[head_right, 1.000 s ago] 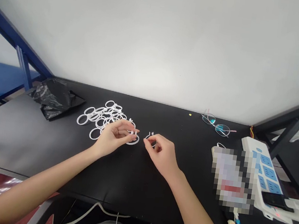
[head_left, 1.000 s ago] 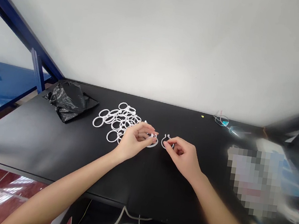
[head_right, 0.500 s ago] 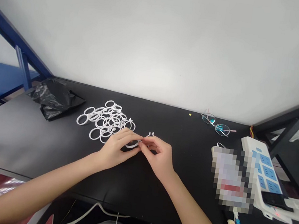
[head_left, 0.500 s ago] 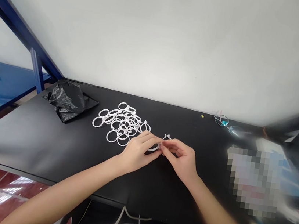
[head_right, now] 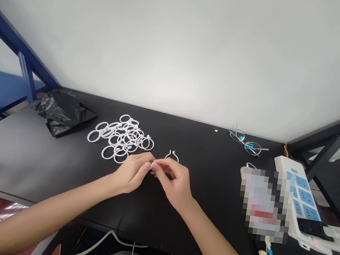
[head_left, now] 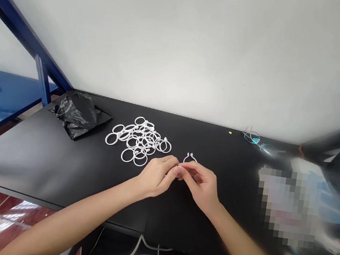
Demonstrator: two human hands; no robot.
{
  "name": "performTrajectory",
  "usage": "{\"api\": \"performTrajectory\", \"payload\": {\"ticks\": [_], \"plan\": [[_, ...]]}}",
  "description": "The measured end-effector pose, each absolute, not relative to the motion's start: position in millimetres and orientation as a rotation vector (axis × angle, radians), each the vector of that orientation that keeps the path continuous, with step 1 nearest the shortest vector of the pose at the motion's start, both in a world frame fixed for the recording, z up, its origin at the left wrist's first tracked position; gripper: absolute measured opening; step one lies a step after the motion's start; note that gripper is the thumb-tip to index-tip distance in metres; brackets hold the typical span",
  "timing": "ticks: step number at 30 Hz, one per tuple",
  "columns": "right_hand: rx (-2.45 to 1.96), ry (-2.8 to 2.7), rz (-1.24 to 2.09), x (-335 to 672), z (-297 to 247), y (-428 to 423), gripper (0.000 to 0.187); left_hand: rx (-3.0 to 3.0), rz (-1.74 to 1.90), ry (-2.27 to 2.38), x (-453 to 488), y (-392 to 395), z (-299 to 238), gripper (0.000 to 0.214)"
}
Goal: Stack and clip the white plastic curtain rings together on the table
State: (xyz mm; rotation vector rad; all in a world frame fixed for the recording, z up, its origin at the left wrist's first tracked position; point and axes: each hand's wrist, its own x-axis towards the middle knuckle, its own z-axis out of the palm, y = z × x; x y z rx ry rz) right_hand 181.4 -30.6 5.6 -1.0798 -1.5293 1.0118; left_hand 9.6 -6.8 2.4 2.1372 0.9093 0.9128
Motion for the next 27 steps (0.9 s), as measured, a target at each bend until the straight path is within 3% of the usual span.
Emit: {"api": "performTrajectory", "payload": {"ticks": [13, 21, 27], "plan": [[-1.021, -1.416, 1.217, 183.3, 5.9, -27.7, 0.013, 2.208, 0.895, 0.894, 8.5, -6.8, 6.4, 0.04], [-1.36, -1.761, 0.48, 205.3, -2.7, -10.5, 0.023, 2.407, 0.938, 1.431, -11.5, 21.9, 0.2, 0.032], [-1.449, -1.945, 0.465, 208.7, -15.0, -8.4, 0.025, 2.598, 0.865, 1.68, -29.5, 37.0, 1.6, 0.021]]}}
